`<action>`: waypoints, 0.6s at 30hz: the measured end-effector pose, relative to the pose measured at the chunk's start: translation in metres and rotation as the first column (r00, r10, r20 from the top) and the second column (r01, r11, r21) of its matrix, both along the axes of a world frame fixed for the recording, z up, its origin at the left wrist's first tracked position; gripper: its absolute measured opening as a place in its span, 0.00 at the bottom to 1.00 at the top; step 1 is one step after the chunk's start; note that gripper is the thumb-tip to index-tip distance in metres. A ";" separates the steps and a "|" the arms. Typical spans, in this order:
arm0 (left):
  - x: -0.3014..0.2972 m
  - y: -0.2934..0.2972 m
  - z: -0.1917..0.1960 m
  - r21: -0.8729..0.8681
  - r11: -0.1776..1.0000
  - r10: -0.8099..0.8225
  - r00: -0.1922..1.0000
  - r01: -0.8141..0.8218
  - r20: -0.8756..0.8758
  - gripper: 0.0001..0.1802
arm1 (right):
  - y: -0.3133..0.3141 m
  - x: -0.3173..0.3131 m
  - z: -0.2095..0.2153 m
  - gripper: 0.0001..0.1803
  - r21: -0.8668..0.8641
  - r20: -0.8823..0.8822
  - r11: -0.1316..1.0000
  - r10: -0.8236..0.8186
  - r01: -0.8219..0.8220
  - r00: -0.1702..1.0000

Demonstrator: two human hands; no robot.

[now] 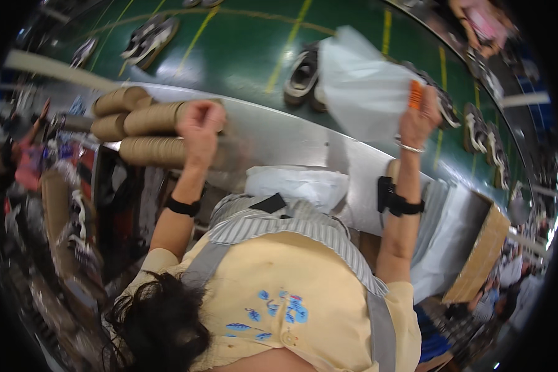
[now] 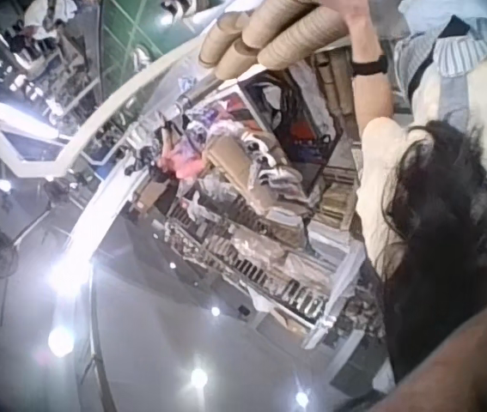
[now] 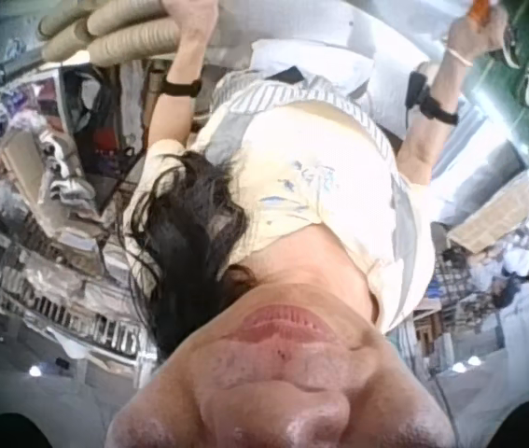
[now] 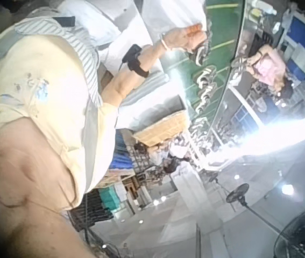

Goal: Wrapping shoe lasts in protective paper and inserting them into sneakers on a manufacturing production line.

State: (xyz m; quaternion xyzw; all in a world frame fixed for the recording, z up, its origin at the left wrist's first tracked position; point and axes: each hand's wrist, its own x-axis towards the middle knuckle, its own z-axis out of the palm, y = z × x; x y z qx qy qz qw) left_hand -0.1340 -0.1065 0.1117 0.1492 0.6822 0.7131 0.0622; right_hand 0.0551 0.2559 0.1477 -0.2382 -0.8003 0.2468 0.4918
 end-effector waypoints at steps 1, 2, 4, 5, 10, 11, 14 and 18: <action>-0.016 -0.026 0.022 -0.156 0.958 0.187 0.935 -0.242 -0.303 0.04 | -0.019 -0.007 0.019 0.07 0.032 0.026 0.999 0.031 -0.032 0.999; -0.038 -0.058 0.029 -0.162 0.897 0.316 0.853 -0.411 -0.415 0.06 | -0.041 -0.015 0.034 0.08 0.072 0.050 0.996 0.054 -0.058 0.997; -0.067 -0.123 0.043 -0.317 0.716 0.411 0.743 -0.621 -0.528 0.12 | -0.077 -0.037 0.032 0.07 -0.047 0.160 0.975 0.220 -0.215 0.962; -0.080 -0.150 0.041 -0.407 0.643 0.360 0.725 -0.648 -0.587 0.15 | -0.087 -0.048 0.011 0.06 -0.079 0.143 0.927 0.374 -0.366 0.916; -0.112 -0.214 -0.009 -0.754 0.503 0.056 0.887 -0.422 -0.459 0.36 | -0.193 -0.089 -0.060 0.06 -0.509 0.245 0.667 0.719 -0.544 0.651; -0.108 -0.203 -0.002 -0.811 0.444 0.072 0.917 -0.381 -0.391 0.42 | -0.213 -0.093 -0.069 0.06 -0.611 0.152 0.575 0.760 -0.544 0.632; -0.096 -0.185 0.008 -0.855 0.385 0.132 0.938 -0.347 -0.321 0.43 | -0.258 -0.098 -0.085 0.09 -0.784 -0.028 0.326 0.831 -0.527 0.556; -0.085 -0.153 -0.001 -0.801 0.403 0.121 0.893 -0.443 -0.433 0.44 | -0.272 -0.105 -0.077 0.14 -0.752 0.011 0.300 0.896 -0.586 0.444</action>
